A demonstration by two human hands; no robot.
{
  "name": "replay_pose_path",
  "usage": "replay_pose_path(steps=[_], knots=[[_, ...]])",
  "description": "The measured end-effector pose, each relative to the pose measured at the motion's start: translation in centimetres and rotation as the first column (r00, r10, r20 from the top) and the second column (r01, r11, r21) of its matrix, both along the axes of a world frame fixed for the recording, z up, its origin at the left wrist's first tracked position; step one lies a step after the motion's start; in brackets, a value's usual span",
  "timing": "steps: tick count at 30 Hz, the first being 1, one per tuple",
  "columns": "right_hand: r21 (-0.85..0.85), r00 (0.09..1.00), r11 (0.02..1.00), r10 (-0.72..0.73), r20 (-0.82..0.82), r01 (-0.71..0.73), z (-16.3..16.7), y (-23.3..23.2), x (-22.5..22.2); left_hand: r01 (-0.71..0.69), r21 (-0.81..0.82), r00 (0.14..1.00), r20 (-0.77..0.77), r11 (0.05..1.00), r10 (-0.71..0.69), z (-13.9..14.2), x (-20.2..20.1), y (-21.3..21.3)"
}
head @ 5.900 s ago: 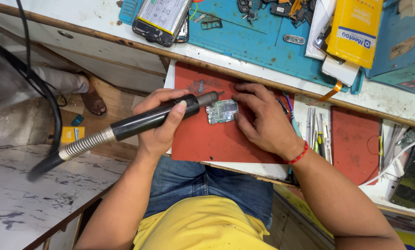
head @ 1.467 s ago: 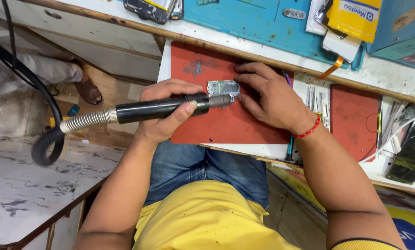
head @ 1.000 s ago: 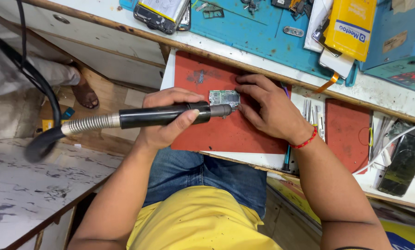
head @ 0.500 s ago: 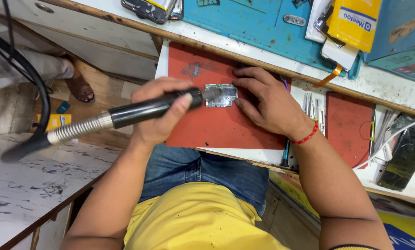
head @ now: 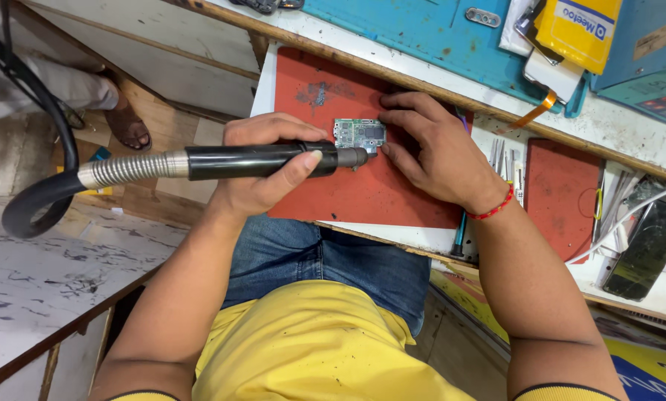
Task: The person uses a hot air gun to heat a small circuit board placed on a red mat. They hold the board with one hand while directing the hot air with the other, occasionally adjusting the board's position.
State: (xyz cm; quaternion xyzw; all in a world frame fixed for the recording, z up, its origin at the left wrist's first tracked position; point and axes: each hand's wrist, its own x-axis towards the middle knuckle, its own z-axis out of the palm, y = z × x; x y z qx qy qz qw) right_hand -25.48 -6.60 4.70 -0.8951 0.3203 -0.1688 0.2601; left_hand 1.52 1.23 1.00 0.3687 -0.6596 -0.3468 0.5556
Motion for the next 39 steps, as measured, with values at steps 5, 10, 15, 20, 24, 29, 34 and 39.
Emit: replay_pose_path(steps=[5, 10, 15, 20, 24, 29, 34, 39], knots=[[-0.009, 1.0, 1.0, 0.008, 0.009, -0.008, -0.09, 0.0, -0.09, -0.026, 0.026, 1.0, -0.006, 0.999, 0.026, -0.11, 0.08, 0.02], [-0.009, 1.0, 1.0, 0.009, 0.008, -0.009, 0.06, 0.09, 0.04, -0.07, 0.035, 0.997, 0.019, 0.997, 0.069, -0.11, 0.02, 0.04], [-0.003, 1.0, 1.0, 0.004, 0.012, -0.004, 0.16, -0.03, 0.11, -0.051, 0.068, 0.999, -0.006, 0.996, 0.051, 0.03, 0.04, 0.02], [-0.003, 1.0, 1.0, 0.016, 0.016, -0.016, 0.03, 0.01, -0.06, -0.078, 0.05, 0.997, 0.0, 0.996, 0.078, 0.12, 0.02, 0.15], [-0.001, 1.0, 1.0, 0.001, 0.004, -0.001, 0.0, 0.08, -0.07, -0.061, 0.034, 0.998, -0.007, 0.998, 0.062, 0.16, 0.0, 0.14], [0.002, 1.0, 1.0, 0.002, 0.004, -0.002, 0.12, 0.05, 0.04, -0.083, 0.059, 0.996, -0.016, 0.995, 0.085, 0.15, 0.02, 0.17], [-0.013, 1.0, 1.0, 0.006, 0.003, -0.006, 0.03, 0.09, -0.01, -0.065, 0.04, 0.998, -0.02, 0.997, 0.066, -0.01, -0.03, 0.2], [-0.011, 1.0, 1.0, 0.004, -0.002, -0.004, -0.13, 0.13, -0.14, 0.007, 0.017, 1.0, -0.027, 1.0, -0.006, -0.25, 0.02, 0.17]])
